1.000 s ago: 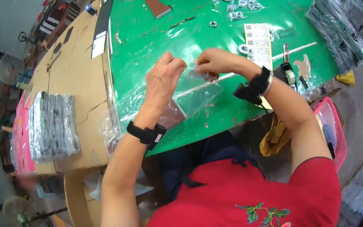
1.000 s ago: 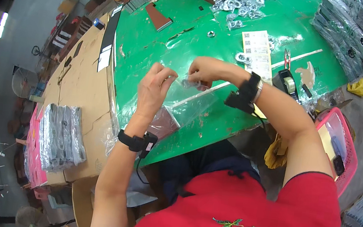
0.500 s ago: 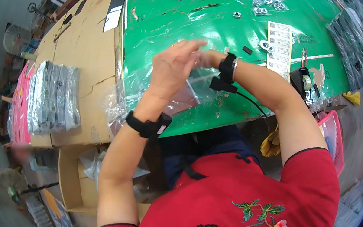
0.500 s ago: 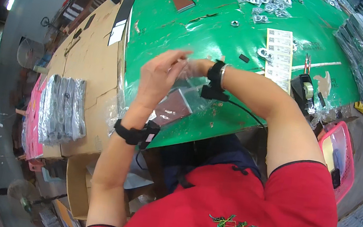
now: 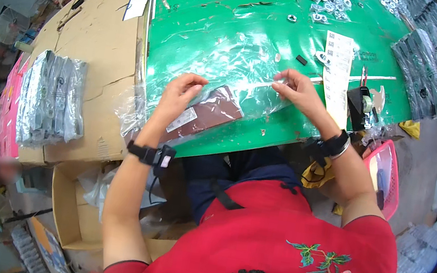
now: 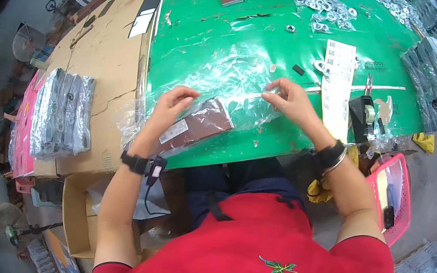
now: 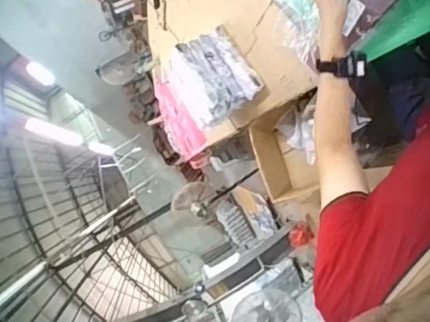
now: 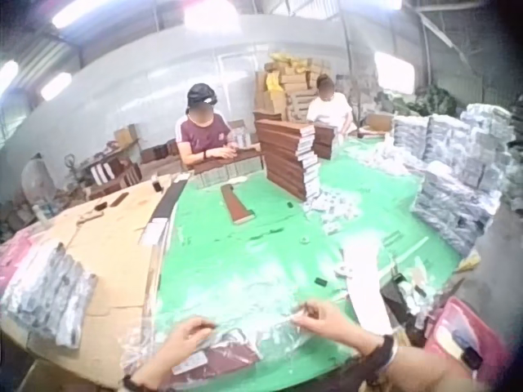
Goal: Packaging wooden furniture components into plastic bags and sealing them with tape.
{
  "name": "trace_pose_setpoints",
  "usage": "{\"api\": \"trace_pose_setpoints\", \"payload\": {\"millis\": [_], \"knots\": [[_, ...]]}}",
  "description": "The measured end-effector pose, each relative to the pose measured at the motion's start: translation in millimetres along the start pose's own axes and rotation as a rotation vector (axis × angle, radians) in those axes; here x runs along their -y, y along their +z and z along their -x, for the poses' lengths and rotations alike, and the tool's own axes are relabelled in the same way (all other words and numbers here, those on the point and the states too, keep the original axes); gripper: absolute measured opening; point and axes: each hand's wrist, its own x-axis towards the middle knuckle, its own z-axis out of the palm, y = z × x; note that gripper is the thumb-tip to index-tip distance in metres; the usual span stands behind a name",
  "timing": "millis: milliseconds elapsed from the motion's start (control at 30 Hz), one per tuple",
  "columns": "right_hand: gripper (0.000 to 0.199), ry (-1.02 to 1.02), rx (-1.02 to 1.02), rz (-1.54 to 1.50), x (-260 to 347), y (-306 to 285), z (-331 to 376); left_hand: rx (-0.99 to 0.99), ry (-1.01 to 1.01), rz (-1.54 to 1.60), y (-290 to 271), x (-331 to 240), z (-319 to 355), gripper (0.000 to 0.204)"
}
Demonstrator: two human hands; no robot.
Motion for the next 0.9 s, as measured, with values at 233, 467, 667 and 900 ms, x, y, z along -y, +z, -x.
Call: {"api": "trace_pose_setpoints", "payload": {"millis": [233, 467, 667, 900], "knots": [[0.02, -0.041, -0.349, 0.692, -2, -1, 14, -0.067, 0.008, -0.079, 44, 29, -31, 0.017], [0.061, -0.695, -0.094, 0.643, 61, 51, 6, -0.159, -0.045, -0.285, 51, 24, -28, 0.02], [0.094, -0.638, 0.221, 0.783, 45, 67, -8, -0.285, 0.049, -0.262, 94, 20, -45, 0.016], [0.087, -0.599, 0.294, 0.904, 43, 37, -7, -0.357, 0.05, -0.203, 122, -7, -50, 0.015]]}}
